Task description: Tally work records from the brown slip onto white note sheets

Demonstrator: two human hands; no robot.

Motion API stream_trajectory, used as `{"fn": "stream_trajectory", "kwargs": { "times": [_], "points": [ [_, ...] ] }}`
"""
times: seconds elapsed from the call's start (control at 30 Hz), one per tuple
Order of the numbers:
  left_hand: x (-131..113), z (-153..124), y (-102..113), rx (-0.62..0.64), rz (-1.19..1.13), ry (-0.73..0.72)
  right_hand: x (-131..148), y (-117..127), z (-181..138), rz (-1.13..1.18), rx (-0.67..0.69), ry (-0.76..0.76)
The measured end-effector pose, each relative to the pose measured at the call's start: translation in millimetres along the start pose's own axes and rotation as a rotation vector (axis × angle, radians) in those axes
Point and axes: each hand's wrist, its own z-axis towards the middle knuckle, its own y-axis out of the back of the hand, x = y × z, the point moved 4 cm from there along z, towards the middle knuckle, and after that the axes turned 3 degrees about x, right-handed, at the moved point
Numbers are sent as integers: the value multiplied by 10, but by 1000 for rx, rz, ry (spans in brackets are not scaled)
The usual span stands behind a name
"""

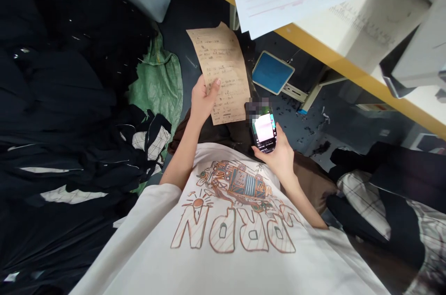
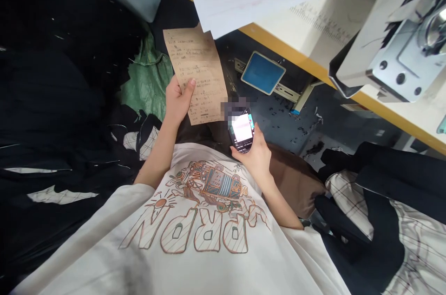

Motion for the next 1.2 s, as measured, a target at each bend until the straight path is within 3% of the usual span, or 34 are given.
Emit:
{"fn": "stream_trajectory", "kwargs": {
  "times": [0.23, 0.37, 0.43, 0.53, 0.63, 0.7, 0.83, 0.93, 1.0, 1.07, 1.2],
  "points": [
    [-122, 94, 382, -219, -260, 32, 233, -266, -42, -5, 3, -33],
    [-290, 115, 433, -243, -392, 67, 325, -388, -7, 1, 1, -16],
    [-309, 118, 358, -228, -424, 88, 404, -246, 58, 33, -51, 83],
    [-210, 150, 169, -188, -377, 125, 651, 282, 261, 111, -254, 292],
    [-91, 227, -26, -83, -241, 85, 1006, 895, 738, 145, -445, 445],
    [-58, 277, -90, -68, -140, 40, 1221, 1161, 1248, 81, -487, 475],
    [-96, 347, -90, -109, -10, 6, 1455, 1271, 2310, -84, -422, 476],
    [-132, 377, -79, -89, 56, 4, 1521, 1221, 2729, -148, -341, 452],
    [-141, 386, -80, -77, 78, -7, 1580, 1239, 2752, -189, -320, 435],
    [-145, 389, -85, -77, 87, -17, 1664, 1305, 2582, -217, -341, 438],
    [-186, 389, -109, -60, 151, -14, 1739, 1406, 1808, -19, -571, 579]
  ]
}}
